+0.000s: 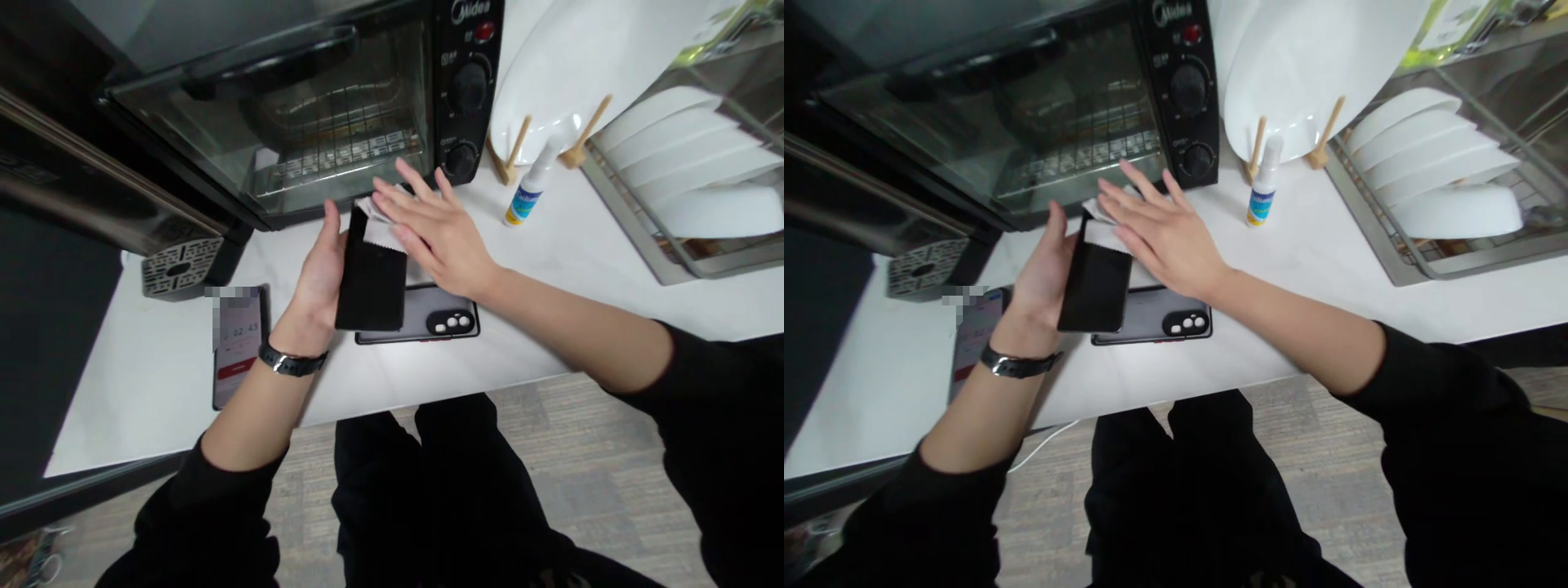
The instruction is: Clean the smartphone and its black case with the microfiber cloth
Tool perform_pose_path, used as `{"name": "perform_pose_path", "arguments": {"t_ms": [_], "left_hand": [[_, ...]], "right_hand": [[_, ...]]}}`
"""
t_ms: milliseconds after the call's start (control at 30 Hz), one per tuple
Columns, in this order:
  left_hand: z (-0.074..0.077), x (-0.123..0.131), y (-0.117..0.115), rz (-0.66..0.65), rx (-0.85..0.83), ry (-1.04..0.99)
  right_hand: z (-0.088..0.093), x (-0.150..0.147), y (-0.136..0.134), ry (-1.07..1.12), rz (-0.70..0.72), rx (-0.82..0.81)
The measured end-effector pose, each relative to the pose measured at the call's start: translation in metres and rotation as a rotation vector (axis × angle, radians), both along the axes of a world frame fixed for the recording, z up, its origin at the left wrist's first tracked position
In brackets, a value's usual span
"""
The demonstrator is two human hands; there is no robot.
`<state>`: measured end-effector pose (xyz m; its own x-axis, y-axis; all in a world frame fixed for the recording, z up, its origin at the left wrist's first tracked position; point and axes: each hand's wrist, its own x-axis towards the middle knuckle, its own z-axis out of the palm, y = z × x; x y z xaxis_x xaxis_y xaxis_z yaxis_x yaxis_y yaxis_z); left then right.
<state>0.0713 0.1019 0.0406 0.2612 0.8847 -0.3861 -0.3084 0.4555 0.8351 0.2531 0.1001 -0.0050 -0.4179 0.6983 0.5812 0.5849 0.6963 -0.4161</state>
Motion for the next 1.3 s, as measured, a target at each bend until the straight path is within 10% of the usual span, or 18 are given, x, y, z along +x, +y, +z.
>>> {"name": "perform_pose_path", "arguments": {"t_ms": [267,433,567,900,1300], "left_hand": [[0.01,-0.01,-0.025,-0.422,0.144,0.289],[0.029,-0.019,-0.013,-0.973,0.297,0.704],[0.028,-0.006,-0.003,-1.152,0.513,0.834],[0.008,0.004,-0.014,-0.817,0.655,0.995],[-0.015,0.016,-0.066,-0.422,0.885,1.701]], "right_hand": [[-0.007,0.018,0.03,0.339,-0.364,-0.228],[-0.009,0.011,0.033,0.328,-0.308,-0.397],[-0.01,0.004,0.03,0.225,-0.214,-0.444],[-0.009,0.005,0.034,0.272,-0.126,-0.475],[-0.01,0.002,0.027,0.103,-0.07,-0.403]]}}
